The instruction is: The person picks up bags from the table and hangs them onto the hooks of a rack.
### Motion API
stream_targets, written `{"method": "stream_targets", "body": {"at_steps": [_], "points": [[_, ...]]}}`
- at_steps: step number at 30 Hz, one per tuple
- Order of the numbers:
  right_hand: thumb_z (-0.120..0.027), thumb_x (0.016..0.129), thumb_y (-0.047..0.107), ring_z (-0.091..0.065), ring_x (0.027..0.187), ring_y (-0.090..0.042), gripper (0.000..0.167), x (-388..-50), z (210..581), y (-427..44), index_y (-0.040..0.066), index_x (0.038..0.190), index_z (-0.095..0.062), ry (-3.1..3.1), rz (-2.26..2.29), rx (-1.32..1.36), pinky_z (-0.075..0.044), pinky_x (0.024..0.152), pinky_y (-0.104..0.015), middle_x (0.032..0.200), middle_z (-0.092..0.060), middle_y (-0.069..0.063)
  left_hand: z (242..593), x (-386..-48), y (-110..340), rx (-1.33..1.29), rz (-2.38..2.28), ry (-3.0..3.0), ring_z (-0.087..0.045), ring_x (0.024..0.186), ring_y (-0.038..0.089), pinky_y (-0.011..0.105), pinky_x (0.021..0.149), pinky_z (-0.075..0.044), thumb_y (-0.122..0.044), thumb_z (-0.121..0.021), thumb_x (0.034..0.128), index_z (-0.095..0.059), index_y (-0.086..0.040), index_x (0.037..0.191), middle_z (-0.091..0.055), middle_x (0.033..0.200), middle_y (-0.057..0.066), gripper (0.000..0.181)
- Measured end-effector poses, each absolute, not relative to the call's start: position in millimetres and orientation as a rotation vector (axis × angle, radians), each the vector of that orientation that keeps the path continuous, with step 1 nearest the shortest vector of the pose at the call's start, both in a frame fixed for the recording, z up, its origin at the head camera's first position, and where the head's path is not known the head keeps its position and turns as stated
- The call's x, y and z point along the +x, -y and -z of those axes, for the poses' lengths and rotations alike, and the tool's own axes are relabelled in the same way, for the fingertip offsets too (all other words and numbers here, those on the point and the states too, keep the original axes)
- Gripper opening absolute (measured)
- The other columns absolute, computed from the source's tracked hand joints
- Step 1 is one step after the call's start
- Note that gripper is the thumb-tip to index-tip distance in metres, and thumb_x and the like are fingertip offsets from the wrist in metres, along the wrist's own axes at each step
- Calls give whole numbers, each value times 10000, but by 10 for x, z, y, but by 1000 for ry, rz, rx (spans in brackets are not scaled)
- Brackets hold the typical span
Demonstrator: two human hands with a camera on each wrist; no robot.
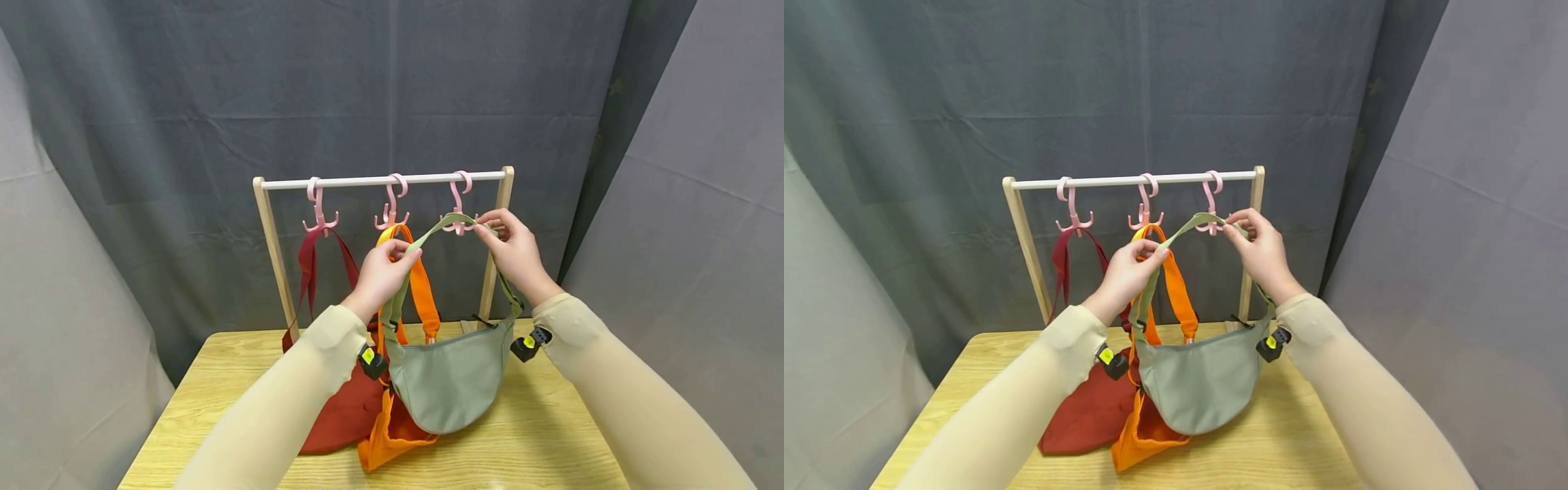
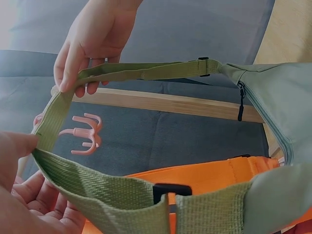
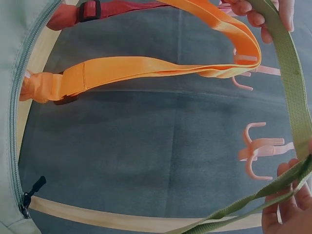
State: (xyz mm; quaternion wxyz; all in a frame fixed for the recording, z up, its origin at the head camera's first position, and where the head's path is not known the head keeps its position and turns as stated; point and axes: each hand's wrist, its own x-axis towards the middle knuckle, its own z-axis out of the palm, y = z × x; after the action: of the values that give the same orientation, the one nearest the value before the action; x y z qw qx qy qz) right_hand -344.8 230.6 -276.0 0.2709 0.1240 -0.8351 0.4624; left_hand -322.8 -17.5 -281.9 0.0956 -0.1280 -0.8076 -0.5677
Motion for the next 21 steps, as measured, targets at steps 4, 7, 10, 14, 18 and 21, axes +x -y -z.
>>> {"method": "stream_targets", "body": {"at_steps": [4,7,10,14,18,21], "points": [[-639,1031,335,-564,1032,-157,317,-3487,2786,-2298,79,1218,-646,2242,-1251,328,-445,825,-302,1219,-629,-149,2824,-3241,153,-375,1687,2385,-591,847,214,254,735,-516,-310,-712,986,-714,-68,1138,-639,976,78,286],[-643,1030,329,-569,1022,-160,316,-3511,2799,-2290,76,1220,-644,2235,-1259,328,-446,834,-293,1216,-633,-155,2822,-3246,141,-368,1688,2376,-589,847,216,251,735,-509,-307,-717,982,-717,-64,1136,-644,977,82,287],[-645,1030,321,-570,1024,-172,315,-3532,2812,-2281,69,1219,-644,2225,-1275,319,-442,850,-295,1218,-642,-157,2826,-3252,134,-358,1689,2371,-588,849,221,253,733,-505,-301,-717,982,-715,-61,1143,-645,979,88,289],[-650,1027,314,-563,1038,-189,308,-3557,2832,-2270,71,1215,-647,2210,-1286,306,-430,893,-310,1191,-660,-149,2842,-3266,119,-340,1699,2370,-578,845,215,244,720,-488,-302,-714,984,-711,-61,1153,-637,973,80,295],[-646,1029,318,-559,1079,-226,317,-3563,2847,-2262,66,1221,-642,2207,-1301,300,-425,924,-338,1182,-657,-155,2858,-3281,90,-320,1722,2362,-562,832,203,231,702,-459,-298,-716,983,-713,-54,1151,-631,957,73,297],[-641,1032,323,-555,1127,-246,335,-3564,2857,-2260,53,1230,-634,2214,-1315,296,-424,930,-342,1227,-648,-167,2859,-3280,72,-309,1734,2359,-560,831,200,228,702,-450,-297,-714,984,-713,-49,1151,-641,962,76,299]]}}
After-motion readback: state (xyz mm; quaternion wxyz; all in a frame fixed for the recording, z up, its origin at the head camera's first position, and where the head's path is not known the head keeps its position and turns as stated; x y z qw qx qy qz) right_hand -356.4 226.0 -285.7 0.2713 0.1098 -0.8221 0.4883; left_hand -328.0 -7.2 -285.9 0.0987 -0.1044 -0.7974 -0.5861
